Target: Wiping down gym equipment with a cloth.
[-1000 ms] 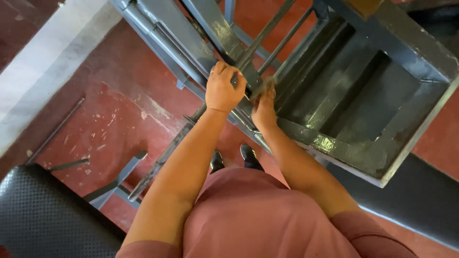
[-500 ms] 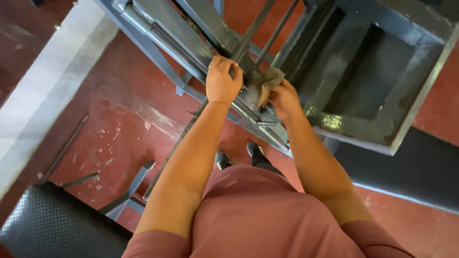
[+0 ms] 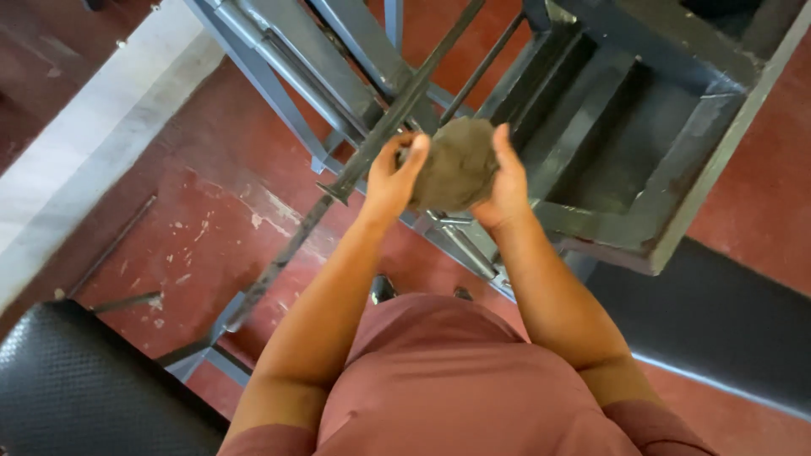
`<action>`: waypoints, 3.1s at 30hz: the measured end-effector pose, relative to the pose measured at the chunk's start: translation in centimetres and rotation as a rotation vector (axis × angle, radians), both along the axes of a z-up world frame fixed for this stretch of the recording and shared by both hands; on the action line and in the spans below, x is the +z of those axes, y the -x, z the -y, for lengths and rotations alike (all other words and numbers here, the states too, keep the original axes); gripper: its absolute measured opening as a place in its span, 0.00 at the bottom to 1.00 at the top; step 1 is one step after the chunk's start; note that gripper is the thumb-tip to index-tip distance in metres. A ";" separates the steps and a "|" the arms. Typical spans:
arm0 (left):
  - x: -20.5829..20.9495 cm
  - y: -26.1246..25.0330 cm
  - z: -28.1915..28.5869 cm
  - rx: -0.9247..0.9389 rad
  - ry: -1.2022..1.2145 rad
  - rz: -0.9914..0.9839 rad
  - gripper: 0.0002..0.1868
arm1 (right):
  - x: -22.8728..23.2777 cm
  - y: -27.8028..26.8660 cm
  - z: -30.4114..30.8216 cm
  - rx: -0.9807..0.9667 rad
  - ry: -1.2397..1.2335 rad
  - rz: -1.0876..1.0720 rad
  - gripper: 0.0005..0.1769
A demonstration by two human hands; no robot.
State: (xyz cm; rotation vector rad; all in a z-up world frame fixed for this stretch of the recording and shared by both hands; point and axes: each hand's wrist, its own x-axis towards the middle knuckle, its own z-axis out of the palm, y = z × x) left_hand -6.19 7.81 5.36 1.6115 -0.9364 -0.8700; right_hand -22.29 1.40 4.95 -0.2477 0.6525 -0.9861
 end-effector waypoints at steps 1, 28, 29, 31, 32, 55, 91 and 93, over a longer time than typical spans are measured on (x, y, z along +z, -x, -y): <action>-0.2 0.5 -0.6 0.033 -0.042 -0.362 0.31 | 0.8 0.2 -0.6 0.034 -0.029 -0.008 0.31; -3.3 25.6 -3.5 -0.142 0.001 -0.323 0.42 | 7.4 23.5 -1.2 0.112 1.674 -1.167 0.11; -3.6 26.2 -4.0 -0.226 0.086 -0.286 0.39 | 7.2 24.6 0.1 0.028 1.691 -1.234 0.06; -3.5 26.6 -4.2 -0.282 0.122 -0.177 0.38 | 7.1 25.3 1.9 -0.020 1.689 -1.228 0.08; -3.4 26.6 -3.9 -0.338 0.170 -0.066 0.36 | 7.2 25.4 3.1 -0.075 1.698 -1.224 0.09; -0.7 23.6 -2.7 -0.213 0.106 -0.106 0.34 | 7.1 22.0 1.3 0.117 1.745 -1.266 0.15; -20.0 11.9 26.6 -0.461 0.029 0.524 0.23 | 0.3 14.3 19.1 1.565 1.154 -1.960 0.18; -22.4 13.0 29.4 -0.515 -0.023 0.756 0.24 | 0.8 14.7 20.4 1.433 1.239 -1.998 0.21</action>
